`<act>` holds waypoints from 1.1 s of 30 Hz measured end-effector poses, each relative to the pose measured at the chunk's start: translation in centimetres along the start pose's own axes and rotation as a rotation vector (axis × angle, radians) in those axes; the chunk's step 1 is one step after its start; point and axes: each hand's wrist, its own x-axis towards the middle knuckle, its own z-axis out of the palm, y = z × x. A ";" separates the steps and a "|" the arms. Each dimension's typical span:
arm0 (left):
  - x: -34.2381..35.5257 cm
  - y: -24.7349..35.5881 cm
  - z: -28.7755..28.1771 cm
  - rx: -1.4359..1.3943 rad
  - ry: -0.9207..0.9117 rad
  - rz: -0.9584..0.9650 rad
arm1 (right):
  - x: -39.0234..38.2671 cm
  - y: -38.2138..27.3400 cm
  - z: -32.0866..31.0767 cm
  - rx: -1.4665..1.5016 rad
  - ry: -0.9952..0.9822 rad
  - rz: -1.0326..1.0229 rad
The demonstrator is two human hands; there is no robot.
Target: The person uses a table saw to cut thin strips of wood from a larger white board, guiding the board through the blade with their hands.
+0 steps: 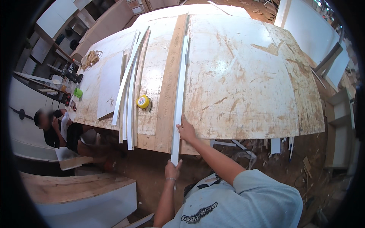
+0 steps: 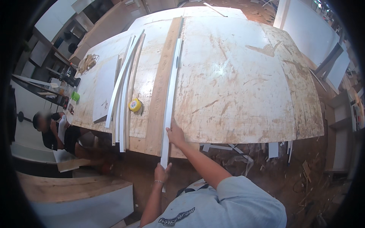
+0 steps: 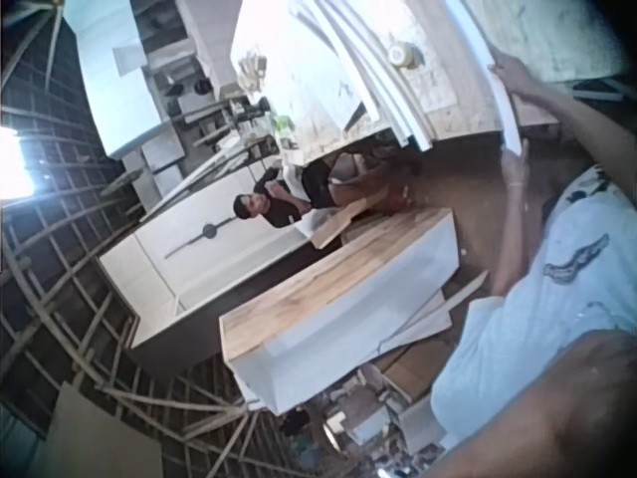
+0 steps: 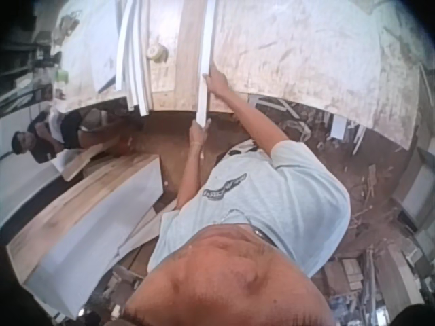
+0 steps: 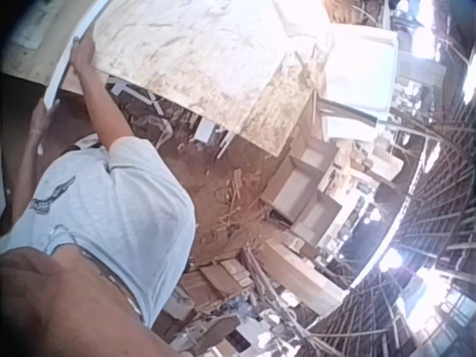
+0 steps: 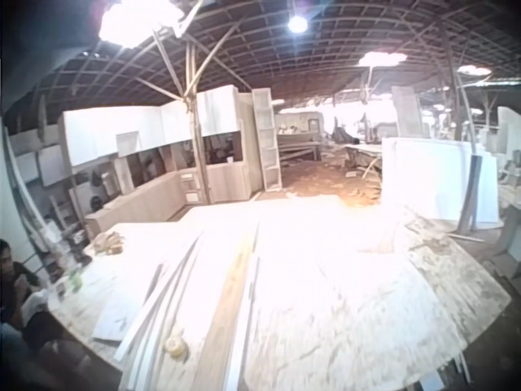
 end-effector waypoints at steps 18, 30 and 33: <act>-6.4 -4.2 -1.3 -0.059 -0.058 -0.099 | 3.6 -1.1 0.3 0.003 0.033 -0.003; -5.9 -6.2 0.8 -0.011 0.053 -0.020 | -8.9 4.4 4.7 0.062 -0.023 -0.113; -5.3 -5.9 0.8 -0.021 0.028 -0.025 | -9.6 4.0 4.4 0.038 -0.021 -0.035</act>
